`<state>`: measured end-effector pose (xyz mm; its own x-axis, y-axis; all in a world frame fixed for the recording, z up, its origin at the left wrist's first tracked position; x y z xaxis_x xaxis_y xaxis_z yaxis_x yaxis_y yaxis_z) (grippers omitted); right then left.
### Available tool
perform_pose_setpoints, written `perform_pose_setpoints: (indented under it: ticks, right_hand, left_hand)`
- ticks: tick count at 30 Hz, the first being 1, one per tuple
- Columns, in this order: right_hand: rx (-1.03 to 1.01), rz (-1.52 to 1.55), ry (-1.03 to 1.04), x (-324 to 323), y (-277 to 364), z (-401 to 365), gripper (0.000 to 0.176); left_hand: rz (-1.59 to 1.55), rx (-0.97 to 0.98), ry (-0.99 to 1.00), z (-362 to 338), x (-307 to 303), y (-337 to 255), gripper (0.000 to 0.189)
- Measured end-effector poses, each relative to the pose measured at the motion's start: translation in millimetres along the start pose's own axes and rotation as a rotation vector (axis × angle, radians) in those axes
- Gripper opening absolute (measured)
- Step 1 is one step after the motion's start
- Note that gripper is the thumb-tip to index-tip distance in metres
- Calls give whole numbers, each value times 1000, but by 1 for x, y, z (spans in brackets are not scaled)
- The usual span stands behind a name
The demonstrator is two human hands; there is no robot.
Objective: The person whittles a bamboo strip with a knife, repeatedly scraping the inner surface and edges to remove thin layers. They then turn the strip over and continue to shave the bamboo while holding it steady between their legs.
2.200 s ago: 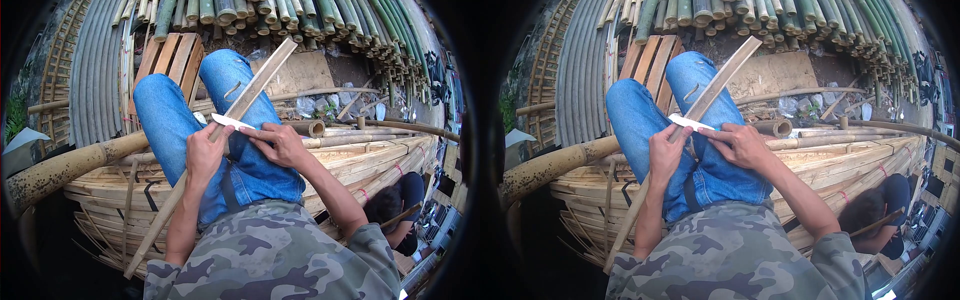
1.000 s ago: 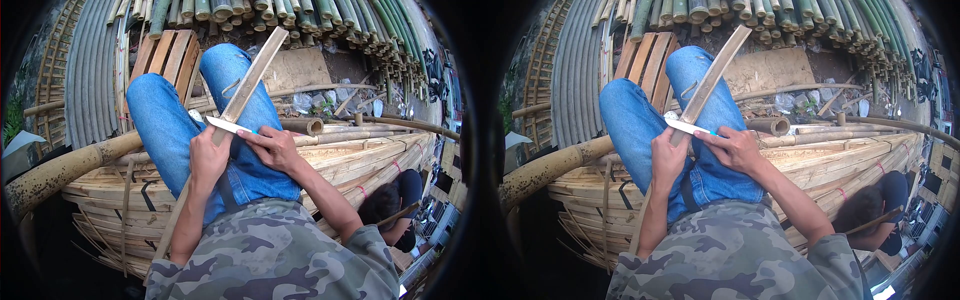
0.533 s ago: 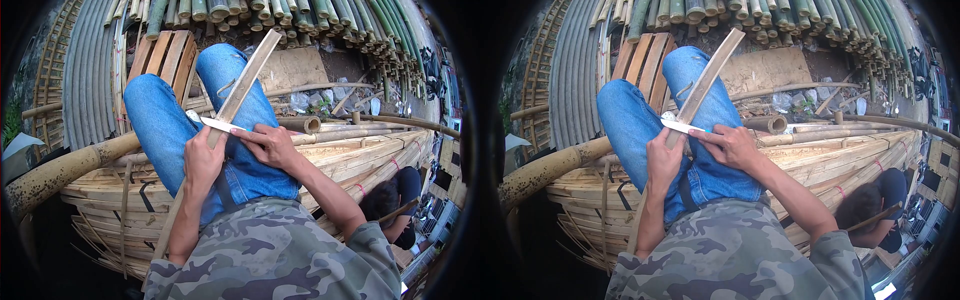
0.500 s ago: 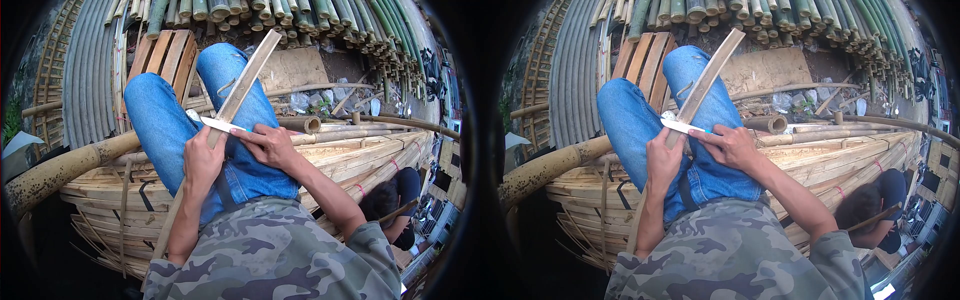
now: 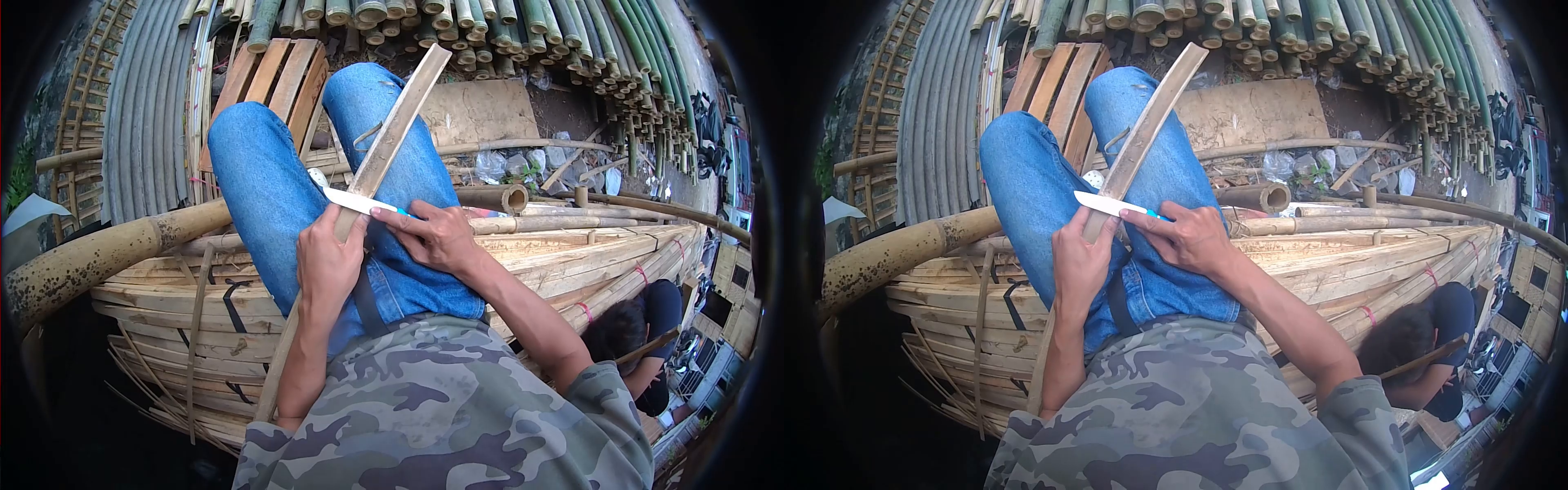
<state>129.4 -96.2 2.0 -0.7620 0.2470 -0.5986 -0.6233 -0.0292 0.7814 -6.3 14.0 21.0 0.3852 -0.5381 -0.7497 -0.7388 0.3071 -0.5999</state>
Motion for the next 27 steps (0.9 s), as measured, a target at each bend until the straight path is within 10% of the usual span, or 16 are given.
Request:
perform_pose_setpoints:
  ticks: [27]
  right_hand:
    - [-4,-17,-14,-7,-2,2,43]
  left_hand:
    - [-185,-128,97,3,1,3,34]
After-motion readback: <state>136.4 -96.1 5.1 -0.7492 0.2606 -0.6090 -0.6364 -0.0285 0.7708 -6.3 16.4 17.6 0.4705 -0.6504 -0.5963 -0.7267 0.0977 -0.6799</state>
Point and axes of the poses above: each hand's wrist, its own z-axis towards the middle knuckle, its own x-axis out of the palm, y = z × x, the point moved 5 cm from there along z, towards the middle knuckle, and after that the axes turned 13 degrees about z, right-handed, at the moved point
